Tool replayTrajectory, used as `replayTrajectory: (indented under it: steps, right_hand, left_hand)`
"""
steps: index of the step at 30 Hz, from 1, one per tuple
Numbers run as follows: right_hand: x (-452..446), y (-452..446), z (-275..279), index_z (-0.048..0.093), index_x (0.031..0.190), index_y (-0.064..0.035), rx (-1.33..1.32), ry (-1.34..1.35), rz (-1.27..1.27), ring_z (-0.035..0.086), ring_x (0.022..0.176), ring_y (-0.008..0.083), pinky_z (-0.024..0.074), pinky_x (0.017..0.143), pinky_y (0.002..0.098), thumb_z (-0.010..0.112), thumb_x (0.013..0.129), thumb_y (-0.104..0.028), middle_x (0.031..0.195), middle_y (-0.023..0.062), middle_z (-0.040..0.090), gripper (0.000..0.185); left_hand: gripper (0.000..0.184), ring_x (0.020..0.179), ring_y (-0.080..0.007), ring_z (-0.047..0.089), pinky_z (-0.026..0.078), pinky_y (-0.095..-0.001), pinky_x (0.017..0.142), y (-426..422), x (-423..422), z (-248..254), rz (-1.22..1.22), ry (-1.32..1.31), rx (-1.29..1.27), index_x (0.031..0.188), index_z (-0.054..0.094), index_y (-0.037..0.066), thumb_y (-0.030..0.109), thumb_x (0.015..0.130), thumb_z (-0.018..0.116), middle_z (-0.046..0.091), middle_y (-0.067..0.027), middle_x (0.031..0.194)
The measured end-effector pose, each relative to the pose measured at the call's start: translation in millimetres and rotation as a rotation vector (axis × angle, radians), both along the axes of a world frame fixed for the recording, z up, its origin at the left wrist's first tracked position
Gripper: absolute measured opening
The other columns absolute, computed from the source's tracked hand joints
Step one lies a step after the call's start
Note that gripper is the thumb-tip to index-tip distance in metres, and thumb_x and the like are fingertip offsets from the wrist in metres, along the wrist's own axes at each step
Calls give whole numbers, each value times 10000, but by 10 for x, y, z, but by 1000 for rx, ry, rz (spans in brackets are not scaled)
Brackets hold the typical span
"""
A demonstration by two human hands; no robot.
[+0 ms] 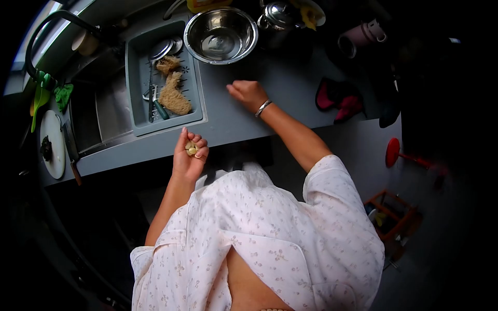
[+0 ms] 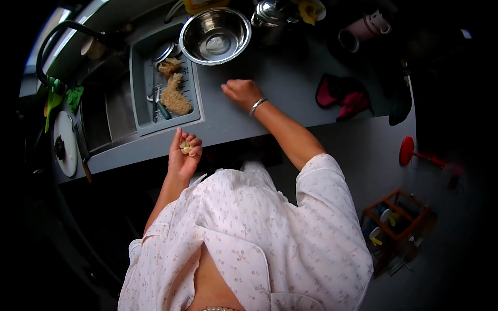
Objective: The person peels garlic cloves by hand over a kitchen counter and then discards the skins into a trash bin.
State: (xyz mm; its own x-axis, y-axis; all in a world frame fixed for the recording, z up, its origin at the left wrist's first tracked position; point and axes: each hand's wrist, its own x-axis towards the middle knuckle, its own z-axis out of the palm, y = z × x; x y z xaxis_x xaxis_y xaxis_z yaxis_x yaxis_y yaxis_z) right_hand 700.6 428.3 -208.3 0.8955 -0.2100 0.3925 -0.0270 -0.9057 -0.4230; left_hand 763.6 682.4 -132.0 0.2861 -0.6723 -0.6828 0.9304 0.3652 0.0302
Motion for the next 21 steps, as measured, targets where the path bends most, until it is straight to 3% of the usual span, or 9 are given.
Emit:
replayTrajectory:
  steps: [2,3,5,6,8,9,11,15,21]
  right_hand:
    - [-31,-135,141,473,610,-54,711,66,-302,540,498,177,443,478,299,594,882,-286,511,45,481,377]
    - [-49,-193,189,457,617,-66,921,-75,-370,459,449,121,365,415,279,582,898,-299,506,1,431,386]
    - [-157,-352,428,416,606,-115,1624,-154,-451,352,398,94,249,358,251,589,886,-280,505,-44,371,368]
    - [-218,-421,461,416,606,-115,1626,-154,-452,352,398,94,249,358,251,589,886,-280,505,-44,371,368]
    - [-315,-551,512,375,601,-162,2053,-434,-513,237,383,69,145,351,223,612,857,-257,499,-56,297,361]
    - [-353,-580,533,375,601,-162,2049,-444,-513,237,383,69,145,351,223,612,857,-257,499,-56,297,361]
    - [-468,-573,602,350,593,-176,2323,-529,-574,188,385,72,120,356,219,633,829,-239,503,-58,249,373]
    - [-739,-492,731,347,574,-180,2523,-704,-423,171,380,72,115,355,219,635,829,-230,492,-63,247,388]
    - [-1459,-160,920,316,555,-194,2528,-1031,-264,149,370,64,99,360,212,574,883,-281,474,-66,210,426]
  left_hand:
    - [265,632,-119,432,324,-197,438,-91,-54,-32,25,-14,-3,775,530,85,299,930,558,471,-22,715]
    - [260,598,-108,413,309,-193,424,-136,-83,-55,23,-33,-15,787,534,87,304,926,565,468,-16,702]
    - [255,563,-97,394,295,-188,409,-251,-143,-62,20,-51,-23,799,538,88,308,922,573,464,-9,690]
    - [249,545,-89,384,287,-186,402,-334,-173,-43,-14,-85,35,810,542,88,310,915,583,459,-3,678]
    - [234,514,-65,373,282,-185,398,-501,-225,3,-103,-176,139,873,560,70,298,904,602,461,7,666]
    - [234,514,-65,373,282,-185,398,-594,-239,33,-110,-180,134,873,560,70,298,904,602,461,7,666]
    - [205,494,-51,354,273,-177,398,-743,-266,103,-308,-409,282,904,566,62,260,893,620,459,20,654]
    - [217,504,-38,337,231,-172,394,-926,-222,64,-412,-425,217,949,561,78,266,876,641,450,33,655]
    - [227,472,-43,322,209,-184,378,-1218,-351,-85,-578,-295,72,928,576,103,327,900,607,448,47,629]
